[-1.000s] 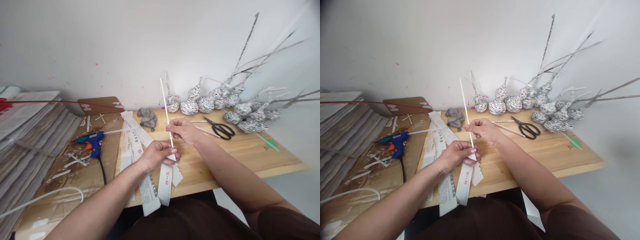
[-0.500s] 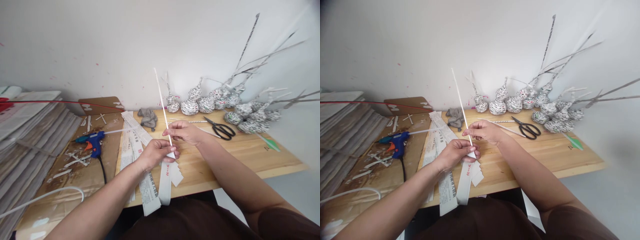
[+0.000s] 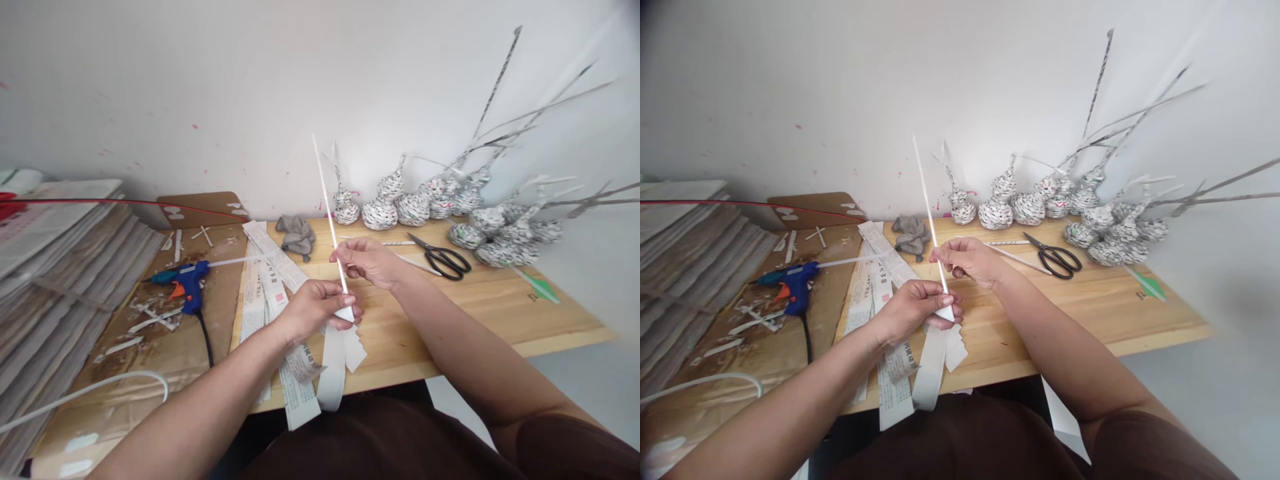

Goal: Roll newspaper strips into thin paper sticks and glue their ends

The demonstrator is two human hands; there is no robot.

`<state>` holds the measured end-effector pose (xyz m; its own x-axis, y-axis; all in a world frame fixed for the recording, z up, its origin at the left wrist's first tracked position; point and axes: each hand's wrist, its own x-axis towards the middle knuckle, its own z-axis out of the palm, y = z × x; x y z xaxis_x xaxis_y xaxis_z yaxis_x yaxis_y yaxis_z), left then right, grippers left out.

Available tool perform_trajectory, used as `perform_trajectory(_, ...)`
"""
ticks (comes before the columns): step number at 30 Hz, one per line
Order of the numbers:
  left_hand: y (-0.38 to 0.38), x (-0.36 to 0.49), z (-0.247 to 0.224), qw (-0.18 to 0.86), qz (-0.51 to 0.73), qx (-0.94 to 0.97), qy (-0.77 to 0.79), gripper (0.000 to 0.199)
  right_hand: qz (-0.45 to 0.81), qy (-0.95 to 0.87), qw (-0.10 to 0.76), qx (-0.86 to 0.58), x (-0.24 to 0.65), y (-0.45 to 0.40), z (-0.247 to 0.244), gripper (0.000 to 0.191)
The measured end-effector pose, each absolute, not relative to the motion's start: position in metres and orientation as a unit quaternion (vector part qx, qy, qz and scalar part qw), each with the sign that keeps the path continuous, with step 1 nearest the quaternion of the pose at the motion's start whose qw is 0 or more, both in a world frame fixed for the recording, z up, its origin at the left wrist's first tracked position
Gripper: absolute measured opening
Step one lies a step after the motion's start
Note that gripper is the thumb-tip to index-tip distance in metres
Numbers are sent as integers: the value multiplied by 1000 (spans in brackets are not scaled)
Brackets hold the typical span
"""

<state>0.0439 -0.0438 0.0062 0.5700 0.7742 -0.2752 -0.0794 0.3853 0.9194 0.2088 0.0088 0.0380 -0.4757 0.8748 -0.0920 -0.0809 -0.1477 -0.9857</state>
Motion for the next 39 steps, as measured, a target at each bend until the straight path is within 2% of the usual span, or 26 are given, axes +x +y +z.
perform_trajectory(3,-43,43,6,744,287,479,367,33,675,-571,320,-340,209,9,37,31)
perform_trajectory(5,-43,43,6,750,276,479,363,33,668,-563,341,-347,209,10,35,25)
perform_trajectory(8,-43,42,5,755,267,477,362,33,659,-533,384,-367,208,10,35,27)
perform_trajectory(13,-43,42,5,743,266,495,365,33,674,-554,342,-349,210,9,38,27)
perform_trajectory(18,-43,42,6,735,261,505,369,31,676,-514,378,-369,210,10,38,25)
perform_trajectory(22,-43,42,5,734,261,506,370,31,671,-541,359,-357,209,9,39,27)
perform_trajectory(27,-43,42,4,733,265,506,368,32,652,-526,397,-374,208,8,40,27)
perform_trajectory(31,-42,42,4,736,268,503,365,32,664,-547,365,-357,209,9,39,29)
perform_trajectory(36,-43,43,5,736,260,503,371,33,659,-514,402,-373,209,10,38,29)
perform_trajectory(39,-43,43,5,736,262,500,375,33,670,-529,376,-361,211,9,40,28)
